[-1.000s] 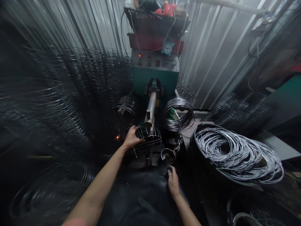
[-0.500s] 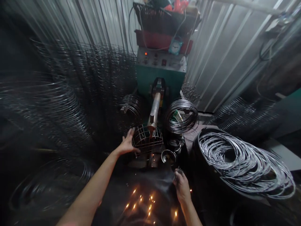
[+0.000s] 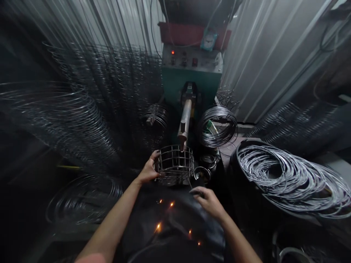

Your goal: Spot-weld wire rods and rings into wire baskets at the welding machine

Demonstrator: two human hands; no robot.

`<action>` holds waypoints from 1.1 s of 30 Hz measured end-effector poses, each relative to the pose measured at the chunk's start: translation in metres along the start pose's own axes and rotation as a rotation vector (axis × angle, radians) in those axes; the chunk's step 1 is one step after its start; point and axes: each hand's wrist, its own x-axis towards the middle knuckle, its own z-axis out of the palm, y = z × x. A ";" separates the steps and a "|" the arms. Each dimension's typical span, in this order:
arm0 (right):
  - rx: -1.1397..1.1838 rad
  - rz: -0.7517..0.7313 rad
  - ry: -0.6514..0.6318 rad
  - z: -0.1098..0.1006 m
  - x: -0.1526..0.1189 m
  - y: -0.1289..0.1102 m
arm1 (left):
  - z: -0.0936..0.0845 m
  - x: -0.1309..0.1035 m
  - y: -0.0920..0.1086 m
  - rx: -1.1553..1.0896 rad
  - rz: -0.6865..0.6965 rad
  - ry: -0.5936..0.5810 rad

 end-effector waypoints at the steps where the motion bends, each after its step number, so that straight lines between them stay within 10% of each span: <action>1: 0.009 -0.018 -0.087 -0.001 0.008 -0.018 | -0.003 -0.005 0.009 0.049 0.045 -0.044; 5: -0.066 0.022 -0.260 0.012 0.045 -0.054 | -0.002 -0.015 0.048 0.296 0.128 -0.238; 11: -0.545 -0.157 0.046 0.033 0.072 -0.041 | 0.000 -0.007 0.084 0.460 0.139 -0.297; 33: -0.583 -0.471 0.095 0.016 0.101 -0.022 | 0.000 0.035 0.061 0.332 0.054 -0.310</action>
